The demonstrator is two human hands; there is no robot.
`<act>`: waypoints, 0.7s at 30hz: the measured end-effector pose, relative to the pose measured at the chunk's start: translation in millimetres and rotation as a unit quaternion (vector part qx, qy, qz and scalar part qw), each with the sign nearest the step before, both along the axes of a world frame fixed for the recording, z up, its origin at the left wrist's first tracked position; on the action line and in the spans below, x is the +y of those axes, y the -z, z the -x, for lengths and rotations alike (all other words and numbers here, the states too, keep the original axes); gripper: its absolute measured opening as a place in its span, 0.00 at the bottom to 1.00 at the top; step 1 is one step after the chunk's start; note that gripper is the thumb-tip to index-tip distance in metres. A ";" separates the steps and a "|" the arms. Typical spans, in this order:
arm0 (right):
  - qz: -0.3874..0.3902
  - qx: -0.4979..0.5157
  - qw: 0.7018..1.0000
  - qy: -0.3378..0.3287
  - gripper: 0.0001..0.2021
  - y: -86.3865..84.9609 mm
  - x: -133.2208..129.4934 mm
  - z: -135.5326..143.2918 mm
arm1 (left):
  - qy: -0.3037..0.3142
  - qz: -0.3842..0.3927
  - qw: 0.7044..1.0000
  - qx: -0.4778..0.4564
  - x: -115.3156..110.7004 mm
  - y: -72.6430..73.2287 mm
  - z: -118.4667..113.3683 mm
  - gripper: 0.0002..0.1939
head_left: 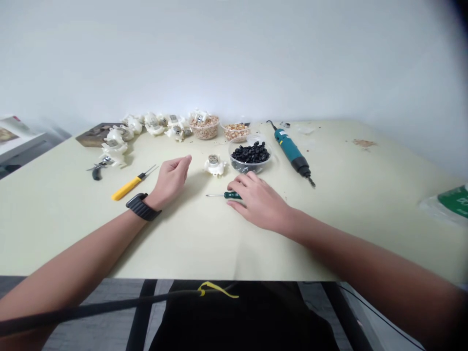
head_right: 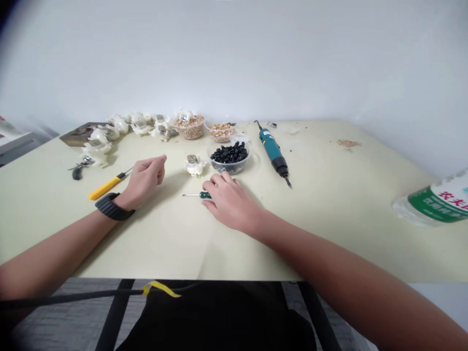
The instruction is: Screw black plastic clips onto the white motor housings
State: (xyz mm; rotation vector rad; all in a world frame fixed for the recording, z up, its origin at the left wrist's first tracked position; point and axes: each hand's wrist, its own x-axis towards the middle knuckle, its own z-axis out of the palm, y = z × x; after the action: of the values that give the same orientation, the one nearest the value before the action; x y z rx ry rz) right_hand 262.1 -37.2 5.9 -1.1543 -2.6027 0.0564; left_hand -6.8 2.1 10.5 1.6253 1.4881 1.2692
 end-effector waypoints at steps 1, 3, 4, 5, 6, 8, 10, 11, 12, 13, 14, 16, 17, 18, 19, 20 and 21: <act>-0.001 0.001 1.000 0.001 0.13 0.1 0.0 -0.2 | 0.013 0.004 1.000 -0.027 0.5 0.6 0.4 0.27; -0.003 0.001 1.000 0.003 0.14 0.5 0.3 -0.6 | 0.036 0.013 0.996 -0.081 1.6 1.6 0.5 0.22; -0.003 0.003 1.000 0.003 0.14 0.8 0.7 -0.9 | 0.040 0.017 0.994 -0.101 2.0 2.0 0.2 0.19; -0.001 0.005 1.000 0.003 0.14 1.3 1.2 -1.2 | 0.038 0.020 0.993 -0.112 2.4 2.4 -0.5 0.16; 0.001 0.007 1.000 0.003 0.14 1.8 1.9 -1.5 | 0.034 0.021 0.993 -0.114 2.6 2.6 -1.4 0.13; 0.003 0.011 1.000 0.005 0.15 2.9 3.3 -2.0 | 0.026 0.025 0.994 -0.107 2.7 3.1 -3.7 0.11; 0.004 0.014 1.000 0.006 0.15 3.9 4.6 -2.6 | 0.024 0.030 0.995 -0.094 2.4 3.4 -6.1 0.11; 0.004 0.016 1.000 0.007 0.15 4.2 5.1 -2.8 | 0.025 0.032 0.995 -0.088 2.1 3.5 -7.2 0.11; 0.006 0.019 1.000 0.007 0.15 4.4 5.5 -3.0 | 0.028 0.032 0.996 -0.083 1.9 3.7 -8.1 0.11; 0.009 0.022 1.000 0.006 0.15 4.4 5.7 -3.1 | 0.032 0.031 0.996 -0.078 1.7 4.0 -8.7 0.11; 0.012 0.025 1.000 0.006 0.15 4.2 5.9 -3.1 | 0.036 0.029 0.996 -0.075 1.7 4.5 -9.1 0.11; 0.016 0.030 0.999 0.006 0.15 3.3 5.9 -3.0 | 0.044 0.030 0.996 -0.071 2.4 5.8 -9.0 0.12; 0.017 0.031 0.999 0.006 0.15 2.6 5.8 -2.9 | 0.047 0.031 0.996 -0.071 3.0 6.8 -8.7 0.12; 0.019 0.032 0.999 0.006 0.15 1.8 5.6 -2.7 | 0.050 0.031 0.996 -0.072 3.8 7.8 -8.2 0.12; 0.020 0.033 0.999 0.006 0.15 1.0 5.4 -2.6 | 0.053 0.030 0.996 -0.073 4.6 8.9 -7.6 0.13; 0.021 0.033 0.999 0.006 0.15 0.3 5.3 -2.6 | 0.056 0.028 0.995 -0.073 5.4 9.9 -6.9 0.13; 0.022 0.034 0.999 0.006 0.15 -0.4 5.1 -2.5 | 0.059 0.025 0.995 -0.072 5.9 10.7 -6.3 0.14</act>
State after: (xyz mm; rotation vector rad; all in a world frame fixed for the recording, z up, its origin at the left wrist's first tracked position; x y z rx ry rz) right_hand 264.6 -32.1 6.3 -1.1613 -2.5473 0.1489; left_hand -0.5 8.0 -0.2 1.5313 1.3080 1.2456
